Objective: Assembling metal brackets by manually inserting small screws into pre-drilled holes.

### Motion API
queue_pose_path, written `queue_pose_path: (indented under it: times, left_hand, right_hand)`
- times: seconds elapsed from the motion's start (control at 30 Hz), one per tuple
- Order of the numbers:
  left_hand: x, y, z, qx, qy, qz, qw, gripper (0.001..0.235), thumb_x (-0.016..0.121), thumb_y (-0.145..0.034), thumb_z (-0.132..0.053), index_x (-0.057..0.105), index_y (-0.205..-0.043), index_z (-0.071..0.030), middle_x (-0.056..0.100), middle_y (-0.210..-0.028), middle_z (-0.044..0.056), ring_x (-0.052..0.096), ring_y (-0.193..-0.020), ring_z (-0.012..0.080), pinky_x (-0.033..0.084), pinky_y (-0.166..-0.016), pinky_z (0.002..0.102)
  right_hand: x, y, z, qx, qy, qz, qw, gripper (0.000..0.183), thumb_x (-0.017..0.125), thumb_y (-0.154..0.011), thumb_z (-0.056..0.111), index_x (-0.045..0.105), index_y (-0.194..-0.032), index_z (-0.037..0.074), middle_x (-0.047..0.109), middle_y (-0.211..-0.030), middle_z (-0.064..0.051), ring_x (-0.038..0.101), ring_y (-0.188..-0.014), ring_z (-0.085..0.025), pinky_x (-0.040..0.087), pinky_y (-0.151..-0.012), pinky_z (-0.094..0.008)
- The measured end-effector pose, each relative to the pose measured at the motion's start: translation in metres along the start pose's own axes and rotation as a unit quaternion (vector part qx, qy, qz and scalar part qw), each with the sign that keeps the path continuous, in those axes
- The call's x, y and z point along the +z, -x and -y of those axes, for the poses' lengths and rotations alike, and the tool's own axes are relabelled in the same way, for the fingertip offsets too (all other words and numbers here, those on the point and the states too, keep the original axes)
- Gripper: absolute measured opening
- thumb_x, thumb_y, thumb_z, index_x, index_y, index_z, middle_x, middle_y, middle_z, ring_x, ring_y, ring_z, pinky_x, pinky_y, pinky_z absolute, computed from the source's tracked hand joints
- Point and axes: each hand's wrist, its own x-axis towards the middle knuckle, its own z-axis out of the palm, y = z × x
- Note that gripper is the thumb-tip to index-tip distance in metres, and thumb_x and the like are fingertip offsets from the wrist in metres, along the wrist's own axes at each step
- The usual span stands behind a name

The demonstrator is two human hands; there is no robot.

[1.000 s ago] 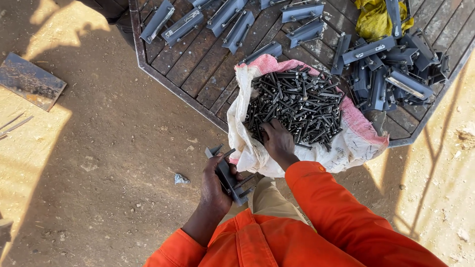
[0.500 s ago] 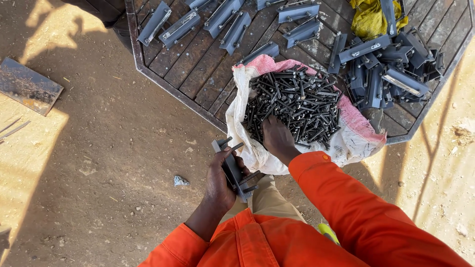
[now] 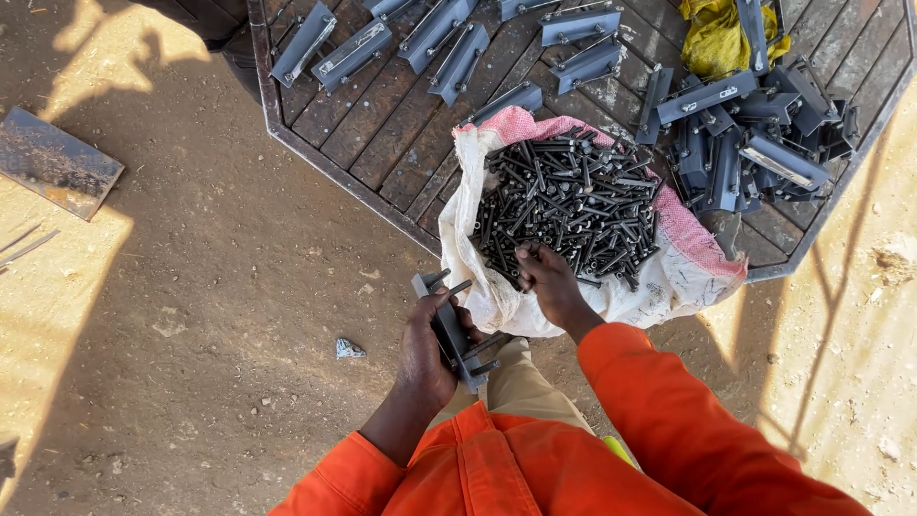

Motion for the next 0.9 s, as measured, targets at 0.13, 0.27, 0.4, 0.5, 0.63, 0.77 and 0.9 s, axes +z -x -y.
queue_pose_path:
  times: [0.13,0.27,0.4,0.5,0.63,0.77,0.9]
  left_hand:
    - [0.007,0.000,-0.005,0.011,-0.005,0.008,1.000,0.022,0.066,-0.089,-0.031,0.057,-0.097,-0.013,0.062,-0.068,0.013,0.066,-0.059,0.0294,0.050,-0.058,0.036]
    - [0.025,0.004,-0.011,0.049,-0.077,0.034,0.995,0.022,0.064,-0.089,-0.031,0.057,-0.098,-0.012,0.062,-0.070,0.009,0.067,-0.062,0.0238,0.051,-0.059,0.033]
    - [0.041,0.007,-0.013,0.045,-0.072,0.059,0.995,0.026,0.067,-0.085,-0.028,0.063,-0.098,-0.006,0.061,-0.066,0.013,0.067,-0.058,0.0282,0.057,-0.055,0.039]
    - [0.045,-0.001,-0.005,0.062,-0.105,0.066,0.990,0.024,0.072,-0.083,-0.023,0.069,-0.096,-0.003,0.061,-0.063,0.014,0.068,-0.054,0.0294,0.059,-0.050,0.041]
    - [0.059,0.002,-0.003,0.073,-0.130,0.076,0.986,0.022,0.075,-0.083,-0.022,0.070,-0.091,-0.003,0.061,-0.060,0.016,0.067,-0.050,0.0293,0.060,-0.047,0.041]
    - [0.075,0.003,0.004,0.083,-0.154,0.081,0.981,0.026,0.077,-0.083,-0.023,0.070,-0.097,-0.002,0.062,-0.061,0.017,0.068,-0.052,0.0298,0.062,-0.051,0.043]
    - [0.085,-0.005,0.016,0.086,-0.169,0.099,0.977,0.036,0.077,-0.087,-0.024,0.065,-0.111,0.000,0.065,-0.065,0.017,0.070,-0.057,0.0291,0.062,-0.053,0.044]
  right_hand:
    - [0.036,0.041,0.042,0.023,-0.237,0.053,0.970,0.004,0.054,-0.106,0.016,0.054,-0.107,0.012,0.052,-0.099,0.000,0.053,-0.084,-0.013,0.045,-0.068,-0.029]
    - [0.065,0.072,0.075,0.049,-0.309,0.052,0.948,0.014,0.056,-0.103,0.017,0.057,-0.113,0.007,0.062,-0.112,-0.008,0.054,-0.081,-0.013,0.044,-0.065,-0.026]
    - [0.064,0.073,0.082,0.041,-0.254,0.026,0.966,0.014,0.060,-0.101,0.012,0.058,-0.114,0.007,0.062,-0.103,-0.006,0.052,-0.073,-0.009,0.043,-0.060,-0.023]
    - [0.064,0.078,0.098,0.018,-0.227,0.019,0.974,0.013,0.061,-0.101,0.008,0.057,-0.113,0.006,0.060,-0.097,-0.008,0.052,-0.072,-0.012,0.042,-0.058,-0.024]
    - [0.056,0.085,0.110,-0.014,-0.177,0.011,0.984,0.017,0.062,-0.099,0.005,0.057,-0.115,0.005,0.061,-0.094,-0.010,0.051,-0.069,-0.012,0.042,-0.056,-0.023]
    - [0.046,0.092,0.131,-0.041,-0.126,0.038,0.990,0.028,0.063,-0.099,0.009,0.062,-0.126,-0.001,0.067,-0.095,-0.013,0.049,-0.068,-0.008,0.040,-0.058,-0.020]
    - [0.025,0.092,0.144,-0.050,-0.079,0.065,0.994,0.030,0.059,-0.104,0.012,0.064,-0.129,-0.004,0.067,-0.094,-0.015,0.046,-0.067,-0.009,0.039,-0.059,-0.022]
